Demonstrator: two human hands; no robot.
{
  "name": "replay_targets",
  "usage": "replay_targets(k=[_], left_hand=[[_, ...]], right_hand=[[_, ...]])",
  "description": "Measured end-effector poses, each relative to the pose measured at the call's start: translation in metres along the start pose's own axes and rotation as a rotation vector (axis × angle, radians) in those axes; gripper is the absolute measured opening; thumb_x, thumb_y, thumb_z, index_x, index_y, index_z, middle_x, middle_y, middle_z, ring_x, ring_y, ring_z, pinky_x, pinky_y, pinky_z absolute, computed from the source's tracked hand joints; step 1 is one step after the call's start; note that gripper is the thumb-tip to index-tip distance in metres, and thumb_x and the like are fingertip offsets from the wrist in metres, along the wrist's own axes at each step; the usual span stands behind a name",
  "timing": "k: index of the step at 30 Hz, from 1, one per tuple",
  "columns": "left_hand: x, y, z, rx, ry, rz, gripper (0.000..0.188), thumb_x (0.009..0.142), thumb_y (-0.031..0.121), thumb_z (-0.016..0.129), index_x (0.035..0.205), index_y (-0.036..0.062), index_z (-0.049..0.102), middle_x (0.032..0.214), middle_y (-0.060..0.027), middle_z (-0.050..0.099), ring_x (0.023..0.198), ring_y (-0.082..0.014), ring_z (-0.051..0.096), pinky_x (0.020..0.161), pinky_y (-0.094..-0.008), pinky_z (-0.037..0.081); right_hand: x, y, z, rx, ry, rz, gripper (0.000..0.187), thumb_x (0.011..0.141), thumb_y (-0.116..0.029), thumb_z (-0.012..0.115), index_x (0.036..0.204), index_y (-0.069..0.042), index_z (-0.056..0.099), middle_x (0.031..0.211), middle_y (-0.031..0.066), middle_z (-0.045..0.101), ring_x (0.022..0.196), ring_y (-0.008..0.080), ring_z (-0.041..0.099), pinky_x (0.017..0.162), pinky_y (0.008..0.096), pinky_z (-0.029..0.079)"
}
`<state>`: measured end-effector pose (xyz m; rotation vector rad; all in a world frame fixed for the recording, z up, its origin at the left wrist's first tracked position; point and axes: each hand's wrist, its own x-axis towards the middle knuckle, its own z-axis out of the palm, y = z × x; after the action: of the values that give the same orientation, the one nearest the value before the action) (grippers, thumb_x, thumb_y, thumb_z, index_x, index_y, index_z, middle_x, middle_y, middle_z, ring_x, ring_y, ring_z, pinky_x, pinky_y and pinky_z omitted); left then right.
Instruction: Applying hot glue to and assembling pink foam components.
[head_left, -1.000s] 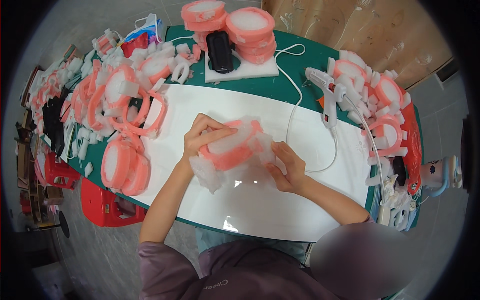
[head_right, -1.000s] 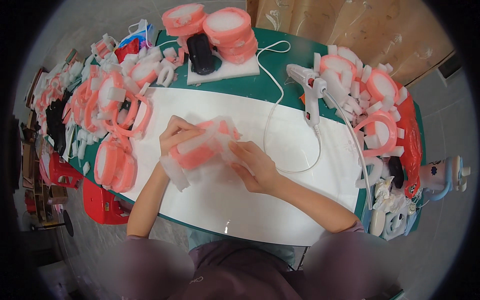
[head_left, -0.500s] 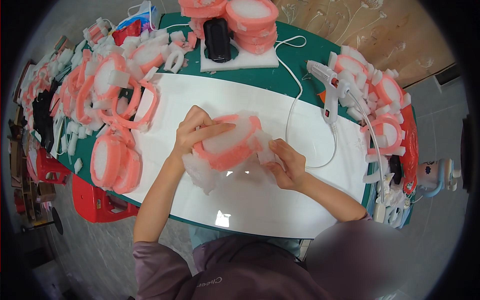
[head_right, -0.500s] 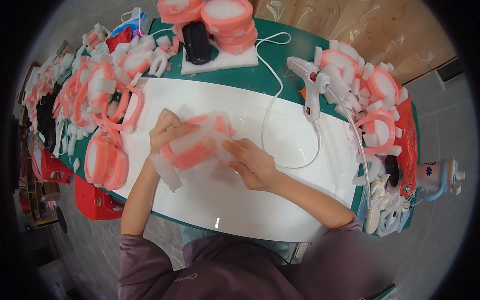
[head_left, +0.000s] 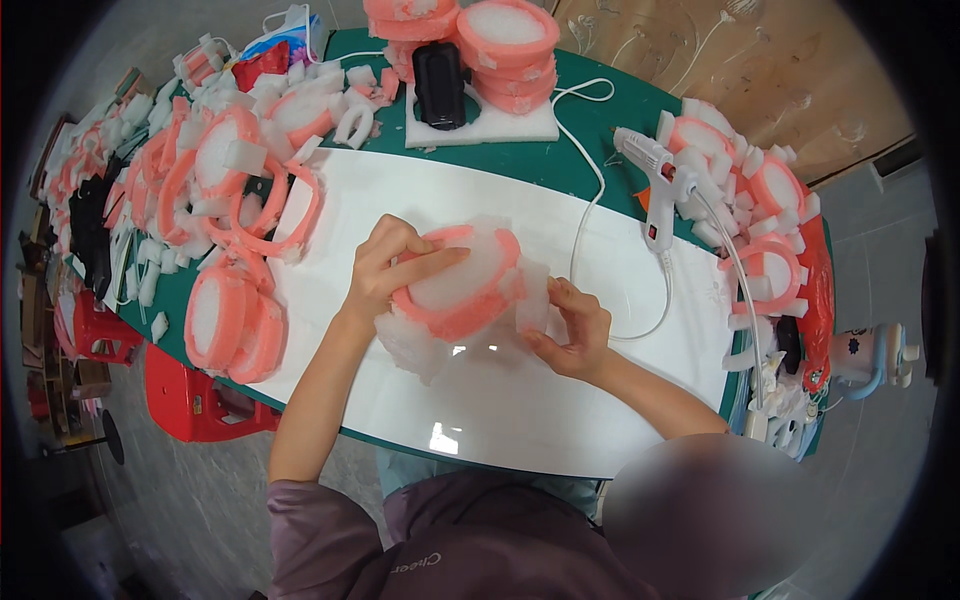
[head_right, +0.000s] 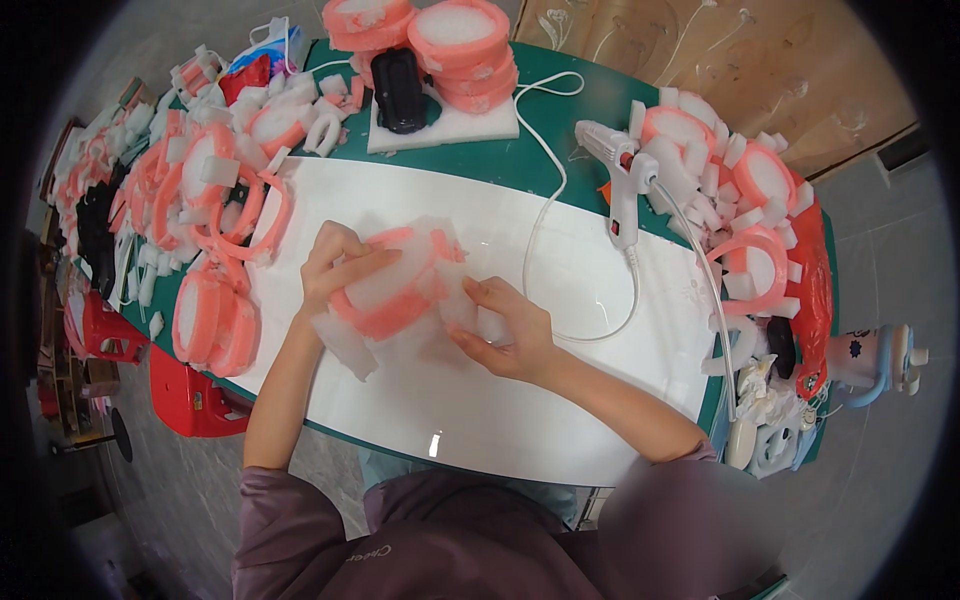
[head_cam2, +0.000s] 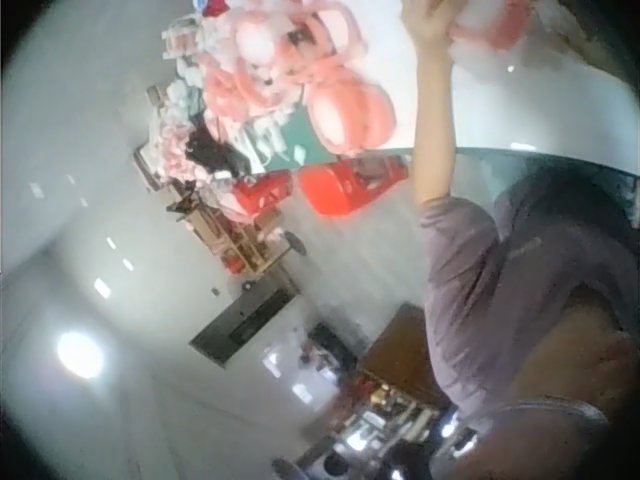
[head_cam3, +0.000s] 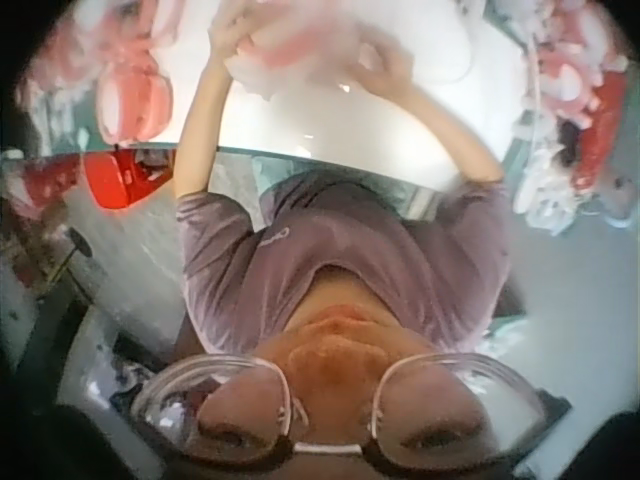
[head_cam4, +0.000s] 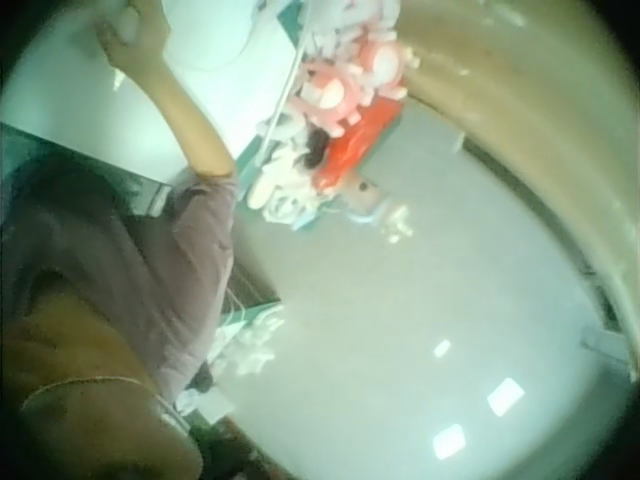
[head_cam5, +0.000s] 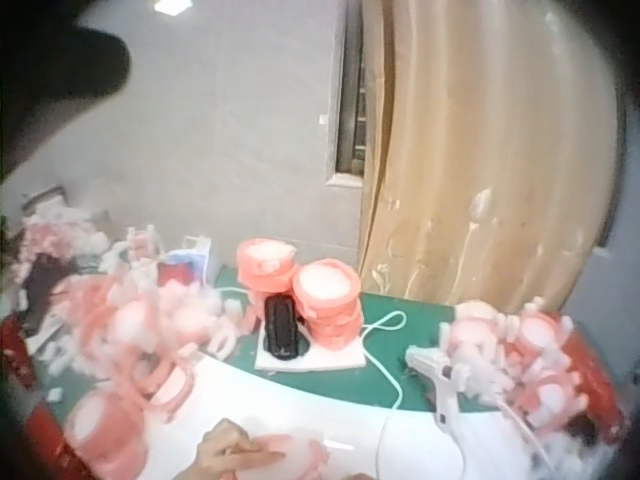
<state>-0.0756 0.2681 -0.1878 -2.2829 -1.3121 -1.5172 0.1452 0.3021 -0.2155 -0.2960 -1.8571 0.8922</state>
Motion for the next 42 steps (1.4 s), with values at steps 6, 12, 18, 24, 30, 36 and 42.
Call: replay_targets(k=[6, 12, 18, 24, 30, 36, 42], left_hand=[[0.0, -0.002, 0.0, -0.065, -0.03, -0.064, 0.038, 0.048, 0.002, 0.068, 0.086, 0.0075, 0.068, 0.073, -0.0004, 0.05, 0.072, -0.0169, 0.046, 0.062, -0.024, 0.039], [-0.006, -0.005, 0.001, -0.107, -0.053, -0.134, 0.038, 0.051, 0.004, 0.067, 0.089, 0.0105, 0.069, 0.076, -0.0017, 0.052, 0.074, -0.0178, 0.047, 0.064, -0.0252, 0.041], [-0.011, 0.003, 0.001, -0.121, -0.039, -0.216, 0.039, 0.053, 0.006, 0.066, 0.091, 0.0117, 0.068, 0.078, -0.0027, 0.053, 0.076, -0.0185, 0.048, 0.064, -0.0262, 0.043], [-0.006, -0.004, 0.001, -0.081, -0.028, -0.191, 0.038, 0.057, 0.007, 0.064, 0.094, 0.0135, 0.067, 0.081, -0.0026, 0.055, 0.077, -0.0185, 0.049, 0.063, -0.0259, 0.042], [-0.005, 0.005, 0.0, -0.066, -0.035, -0.19, 0.04, 0.057, 0.007, 0.064, 0.097, 0.0149, 0.066, 0.084, -0.0037, 0.056, 0.08, -0.0203, 0.051, 0.068, -0.0281, 0.045], [-0.006, 0.005, 0.001, -0.053, -0.042, -0.18, 0.041, 0.057, 0.007, 0.064, 0.097, 0.0151, 0.066, 0.091, -0.005, 0.058, 0.085, -0.0215, 0.052, 0.071, -0.0287, 0.045], [-0.006, 0.005, 0.0, -0.049, -0.04, -0.168, 0.041, 0.056, 0.006, 0.063, 0.097, 0.0128, 0.065, 0.091, -0.0056, 0.059, 0.085, -0.0225, 0.052, 0.073, -0.0288, 0.045]], right_hand=[[0.005, -0.003, -0.001, 0.032, -0.007, -0.017, 0.046, 0.072, -0.005, 0.069, 0.112, 0.0, 0.047, 0.082, 0.014, 0.057, 0.068, 0.0215, 0.056, 0.061, 0.0253, 0.044], [0.002, 0.002, -0.001, -0.012, -0.077, -0.003, 0.049, 0.071, -0.003, 0.067, 0.115, -0.003, 0.045, 0.084, 0.0134, 0.057, 0.07, 0.0224, 0.055, 0.063, 0.0267, 0.045], [0.002, -0.008, 0.001, -0.071, -0.081, 0.126, 0.045, 0.079, -0.005, 0.059, 0.12, -0.003, 0.041, 0.084, 0.0138, 0.056, 0.072, 0.0223, 0.057, 0.067, 0.0282, 0.045], [-0.001, 0.003, 0.002, -0.134, -0.061, 0.139, 0.045, 0.085, -0.013, 0.053, 0.124, 0.0, 0.035, 0.094, 0.0166, 0.058, 0.077, 0.0223, 0.059, 0.07, 0.0286, 0.045], [0.005, 0.003, 0.005, -0.067, -0.02, 0.102, 0.043, 0.088, -0.015, 0.049, 0.125, 0.001, 0.034, 0.097, 0.0172, 0.058, 0.082, 0.0212, 0.059, 0.073, 0.0282, 0.045], [0.006, 0.0, 0.005, -0.011, 0.018, 0.161, 0.042, 0.089, -0.018, 0.047, 0.126, -0.002, 0.036, 0.095, 0.014, 0.058, 0.08, 0.0167, 0.056, 0.073, 0.0273, 0.044], [0.004, -0.011, 0.008, 0.243, 0.042, 0.339, 0.041, 0.088, -0.019, 0.048, 0.125, -0.004, 0.038, 0.087, 0.0084, 0.056, 0.072, 0.011, 0.051, 0.067, 0.0239, 0.042]])
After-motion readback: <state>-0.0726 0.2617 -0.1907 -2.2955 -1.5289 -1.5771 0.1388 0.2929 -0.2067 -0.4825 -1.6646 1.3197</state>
